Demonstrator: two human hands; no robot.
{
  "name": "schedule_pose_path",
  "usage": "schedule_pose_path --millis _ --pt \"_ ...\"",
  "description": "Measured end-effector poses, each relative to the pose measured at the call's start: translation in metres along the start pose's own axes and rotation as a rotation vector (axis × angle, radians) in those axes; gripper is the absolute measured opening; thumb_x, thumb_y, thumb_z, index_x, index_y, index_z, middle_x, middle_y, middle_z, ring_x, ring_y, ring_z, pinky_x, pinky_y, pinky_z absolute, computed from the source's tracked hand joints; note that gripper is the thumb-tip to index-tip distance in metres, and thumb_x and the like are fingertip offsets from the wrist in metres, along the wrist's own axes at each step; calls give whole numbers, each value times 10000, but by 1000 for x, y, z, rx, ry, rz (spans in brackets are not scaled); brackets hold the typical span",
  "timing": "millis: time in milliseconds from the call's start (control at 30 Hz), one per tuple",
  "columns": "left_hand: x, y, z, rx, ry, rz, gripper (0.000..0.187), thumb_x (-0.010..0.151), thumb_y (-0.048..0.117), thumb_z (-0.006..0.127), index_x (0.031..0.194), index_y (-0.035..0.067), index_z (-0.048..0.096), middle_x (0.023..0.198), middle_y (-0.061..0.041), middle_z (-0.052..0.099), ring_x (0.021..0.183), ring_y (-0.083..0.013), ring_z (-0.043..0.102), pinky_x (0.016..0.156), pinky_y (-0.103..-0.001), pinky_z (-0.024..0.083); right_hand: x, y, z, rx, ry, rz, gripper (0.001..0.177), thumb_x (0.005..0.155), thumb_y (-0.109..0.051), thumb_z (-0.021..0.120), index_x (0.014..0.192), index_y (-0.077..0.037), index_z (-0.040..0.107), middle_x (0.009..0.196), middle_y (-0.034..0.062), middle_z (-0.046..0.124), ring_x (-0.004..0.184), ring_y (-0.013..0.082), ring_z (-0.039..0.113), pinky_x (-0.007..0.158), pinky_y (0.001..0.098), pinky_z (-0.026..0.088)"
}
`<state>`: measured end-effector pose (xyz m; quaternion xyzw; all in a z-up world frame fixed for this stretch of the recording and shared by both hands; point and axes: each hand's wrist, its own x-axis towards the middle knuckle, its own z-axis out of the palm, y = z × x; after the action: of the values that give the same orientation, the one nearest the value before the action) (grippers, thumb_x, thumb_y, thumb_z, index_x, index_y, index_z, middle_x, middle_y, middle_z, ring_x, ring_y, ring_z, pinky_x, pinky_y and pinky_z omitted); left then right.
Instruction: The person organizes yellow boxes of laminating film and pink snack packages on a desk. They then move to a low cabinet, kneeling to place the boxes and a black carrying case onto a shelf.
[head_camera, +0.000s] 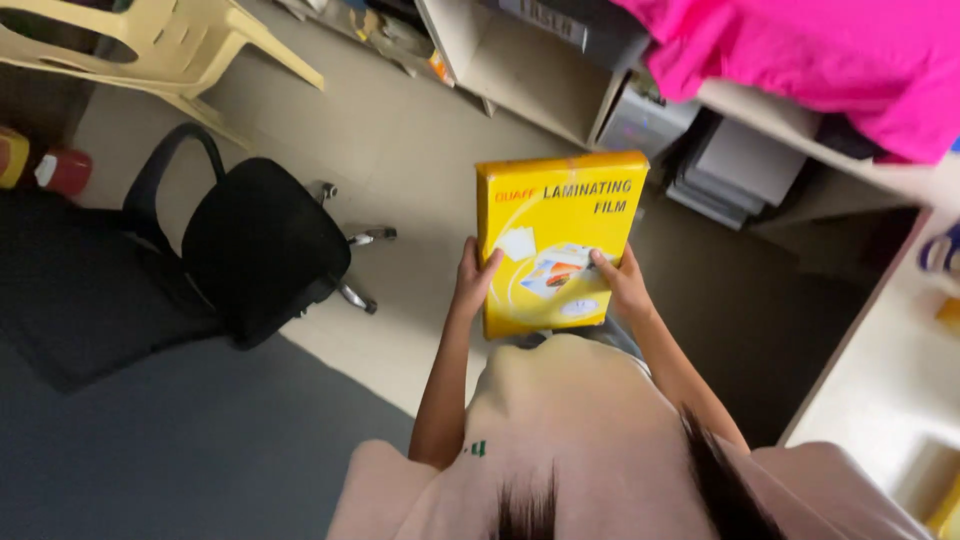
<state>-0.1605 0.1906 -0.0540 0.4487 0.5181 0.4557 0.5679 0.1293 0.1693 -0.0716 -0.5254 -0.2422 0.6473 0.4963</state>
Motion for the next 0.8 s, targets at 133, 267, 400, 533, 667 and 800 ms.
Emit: schedule_pose_path --millis 133,267,400,533,667,800 --pt "46 -14 -20 82 75 9 487 979 366 697 1264 25 498 1170 -135 654 1073 -221 623 898 -355 517 62 -30 16 -154 -110 -45 584 941 -172 739 1444 -43 470 1298 88 648 1176 179 597 1016 345 497" --pt "91 -8 -40 115 94 -102 517 968 358 690 1313 36 477 1207 -126 661 1103 -216 640 917 -359 526 122 -64 45 -212 -210 17 586 923 -163 749 1422 -47 464 1260 95 652 1150 198 609 991 358 521" --pt "129 -33 -67 44 71 -89 582 978 341 697 1394 31 435 1273 -134 641 1174 -214 614 968 -349 511 177 -68 63 -344 -260 32 586 886 -144 781 1383 -32 491 1233 94 680 1120 194 638 972 363 533" --pt "173 -33 -101 10 56 -71 637 985 312 722 1457 18 411 1336 -148 609 1240 -222 568 1042 -349 464 225 -56 85 -411 -257 48 549 880 -128 797 1338 -13 517 1224 91 695 1122 187 654 978 351 545" --pt "236 -30 -149 131 -31 -133 679 946 329 734 1463 23 418 1305 -139 640 1213 -216 604 1033 -351 488 269 -43 117 -471 -194 25 505 862 -109 822 1270 8 549 1177 99 719 1069 177 674 946 340 559" --pt "305 -28 -201 229 -169 -91 684 920 310 766 1437 11 431 1298 -159 648 1227 -241 617 1044 -368 477 309 -24 157 -457 -151 -34 413 851 -94 824 1185 29 616 1131 100 755 998 151 700 899 322 576"
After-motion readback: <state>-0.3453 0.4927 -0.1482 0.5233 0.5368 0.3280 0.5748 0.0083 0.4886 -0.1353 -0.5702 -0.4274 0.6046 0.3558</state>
